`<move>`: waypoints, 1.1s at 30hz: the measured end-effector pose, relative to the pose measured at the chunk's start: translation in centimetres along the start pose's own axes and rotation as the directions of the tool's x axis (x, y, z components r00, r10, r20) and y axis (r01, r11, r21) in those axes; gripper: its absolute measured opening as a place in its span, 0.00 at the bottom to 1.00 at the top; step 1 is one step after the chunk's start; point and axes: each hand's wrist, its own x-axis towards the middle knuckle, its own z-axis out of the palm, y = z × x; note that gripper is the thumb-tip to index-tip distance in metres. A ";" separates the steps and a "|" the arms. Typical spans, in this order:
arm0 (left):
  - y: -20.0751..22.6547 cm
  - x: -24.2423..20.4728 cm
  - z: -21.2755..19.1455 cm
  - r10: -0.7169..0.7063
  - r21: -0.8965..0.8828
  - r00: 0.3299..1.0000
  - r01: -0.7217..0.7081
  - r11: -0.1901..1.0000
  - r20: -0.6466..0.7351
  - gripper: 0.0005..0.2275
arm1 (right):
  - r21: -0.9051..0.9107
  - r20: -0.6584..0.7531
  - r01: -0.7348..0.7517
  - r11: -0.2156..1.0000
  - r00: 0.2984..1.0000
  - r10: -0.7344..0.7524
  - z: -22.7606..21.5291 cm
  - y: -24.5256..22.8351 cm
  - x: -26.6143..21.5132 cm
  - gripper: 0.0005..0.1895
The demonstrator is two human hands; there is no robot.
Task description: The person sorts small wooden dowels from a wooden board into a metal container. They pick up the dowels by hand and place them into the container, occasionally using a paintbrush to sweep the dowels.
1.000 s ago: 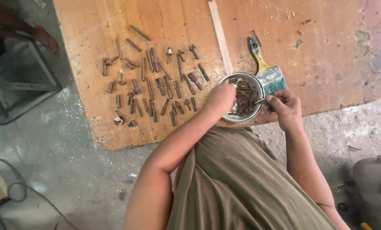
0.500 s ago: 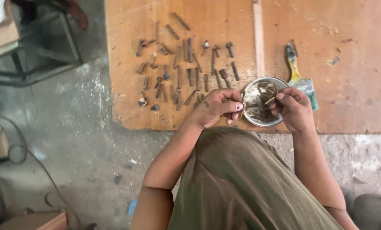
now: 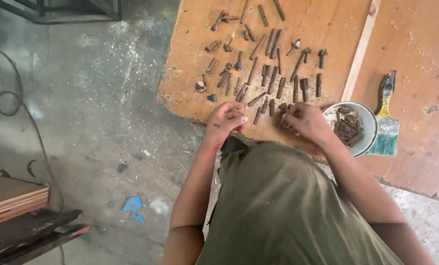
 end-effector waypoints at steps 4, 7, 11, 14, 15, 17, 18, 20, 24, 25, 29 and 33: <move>-7.0 2.5 -3.2 0.018 0.535 0.982 0.087 0.840 -0.188 0.12 | -0.167 0.085 0.088 0.982 0.994 -0.075 4.0 -0.5 2.0 0.17; -12.0 5.8 -3.5 0.021 0.767 0.968 0.185 0.615 -0.250 0.12 | -0.429 0.152 0.077 0.900 0.988 -0.012 6.4 0.1 3.9 0.25; -15.0 8.0 -3.6 0.167 0.944 0.981 0.044 0.327 -0.103 0.07 | -0.433 0.104 0.078 0.898 0.994 -0.036 4.8 -2.3 0.9 0.24; -10.7 4.9 -2.8 0.362 0.932 0.931 -0.091 0.351 -0.046 0.09 | -0.336 0.028 0.023 0.941 1.000 -0.014 0.0 -3.6 -2.5 0.21; -8.9 3.8 -2.5 0.336 0.858 0.931 -0.053 0.512 -0.144 0.11 | -0.295 -0.041 -0.026 0.955 0.999 0.015 -1.6 -2.9 -3.2 0.19; -5.4 0.8 -4.3 0.254 0.834 0.943 0.040 0.551 -0.213 0.14 | -0.276 -0.188 -0.048 0.960 0.982 -0.005 -4.6 2.5 -2.3 0.14; -3.6 -0.6 -5.1 0.169 0.804 0.944 0.137 0.579 -0.282 0.17 | -0.255 -0.330 -0.066 0.965 0.944 -0.023 -6.0 5.5 -2.2 0.09; -7.0 -2.4 -10.4 0.175 0.942 0.953 0.195 0.275 -0.248 0.12 | -0.245 -0.293 -0.102 0.964 0.956 0.026 -7.2 7.7 -3.2 0.12; -5.3 -3.3 -8.9 0.131 0.979 0.971 0.195 0.053 -0.201 0.08 | -0.385 -0.299 0.056 0.921 0.937 -0.182 -5.2 11.7 -3.3 0.11; -7.1 -1.7 -7.5 0.135 0.978 0.969 0.203 0.051 -0.208 0.08 | -0.382 -0.295 0.064 0.922 0.937 -0.188 -3.8 9.7 -3.3 0.11; -12.2 4.0 -2.6 0.443 0.997 0.895 -0.076 0.023 0.058 0.09 | -0.411 -0.059 0.374 0.831 0.899 -0.434 0.8 1.0 -3.5 0.12; -14.3 7.5 -1.1 0.557 0.983 0.811 -0.124 -0.138 0.180 0.09 | -0.726 0.306 0.544 0.421 0.803 -0.511 3.6 -4.2 -1.1 0.11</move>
